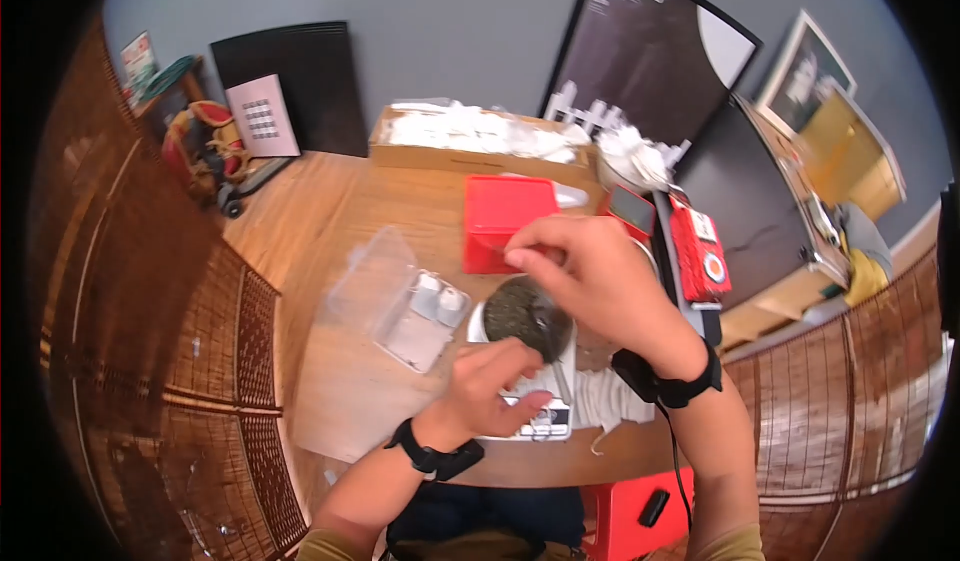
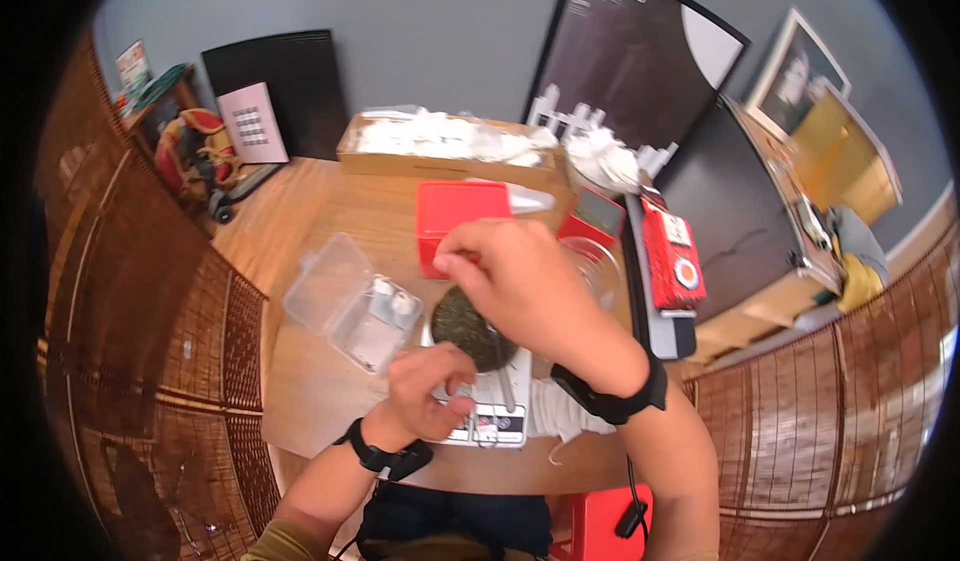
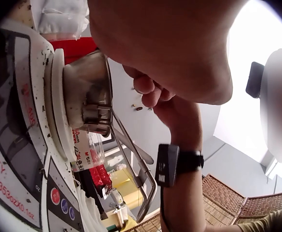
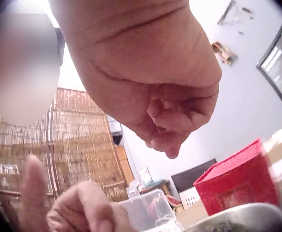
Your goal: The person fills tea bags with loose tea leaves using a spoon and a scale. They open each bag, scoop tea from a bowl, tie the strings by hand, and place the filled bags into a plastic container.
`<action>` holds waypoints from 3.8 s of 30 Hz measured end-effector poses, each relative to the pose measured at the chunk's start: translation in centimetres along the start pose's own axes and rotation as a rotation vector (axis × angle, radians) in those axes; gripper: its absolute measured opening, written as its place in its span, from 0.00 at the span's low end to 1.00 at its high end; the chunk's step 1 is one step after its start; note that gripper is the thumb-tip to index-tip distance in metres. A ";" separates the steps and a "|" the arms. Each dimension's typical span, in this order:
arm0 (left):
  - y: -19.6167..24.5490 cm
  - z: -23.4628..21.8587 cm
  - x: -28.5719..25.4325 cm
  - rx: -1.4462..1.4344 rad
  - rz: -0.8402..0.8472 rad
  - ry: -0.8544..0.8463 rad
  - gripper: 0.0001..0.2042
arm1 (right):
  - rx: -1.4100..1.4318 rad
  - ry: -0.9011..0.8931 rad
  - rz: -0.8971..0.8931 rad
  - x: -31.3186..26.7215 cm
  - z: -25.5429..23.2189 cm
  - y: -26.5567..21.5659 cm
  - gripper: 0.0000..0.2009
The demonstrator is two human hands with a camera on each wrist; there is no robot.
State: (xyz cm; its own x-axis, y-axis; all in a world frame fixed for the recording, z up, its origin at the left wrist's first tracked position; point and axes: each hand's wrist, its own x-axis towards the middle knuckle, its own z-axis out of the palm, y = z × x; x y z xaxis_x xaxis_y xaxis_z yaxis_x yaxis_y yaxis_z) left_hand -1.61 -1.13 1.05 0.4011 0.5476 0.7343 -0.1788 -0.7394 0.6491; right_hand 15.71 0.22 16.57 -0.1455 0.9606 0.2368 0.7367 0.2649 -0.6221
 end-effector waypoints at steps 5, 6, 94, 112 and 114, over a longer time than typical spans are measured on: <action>0.3 0.5 0.1 -0.005 -0.106 0.046 0.28 | -0.008 0.116 0.248 -9.6 -4.6 3.6 0.07; 0.2 0.7 0.0 -0.005 -0.139 0.120 0.30 | -0.020 0.103 0.323 -11.7 -4.7 5.0 0.07; -1.6 1.5 0.2 -0.050 -0.157 0.343 0.25 | -0.280 0.240 -0.241 -8.7 4.6 3.3 0.12; -0.1 0.6 1.5 0.146 -0.087 0.192 0.10 | 0.624 0.384 0.286 -8.8 6.3 3.1 0.05; 0.1 0.5 1.6 0.120 -0.098 0.184 0.08 | 0.626 0.380 0.289 -8.8 6.3 3.2 0.05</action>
State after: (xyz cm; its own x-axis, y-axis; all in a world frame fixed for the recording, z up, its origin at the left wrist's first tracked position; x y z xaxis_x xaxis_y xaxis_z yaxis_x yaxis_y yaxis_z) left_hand -0.59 -0.54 2.19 0.2386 0.6732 0.6999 -0.0350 -0.7143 0.6990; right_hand 15.17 -6.87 7.80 0.3143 0.9338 0.1709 0.1858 0.1160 -0.9757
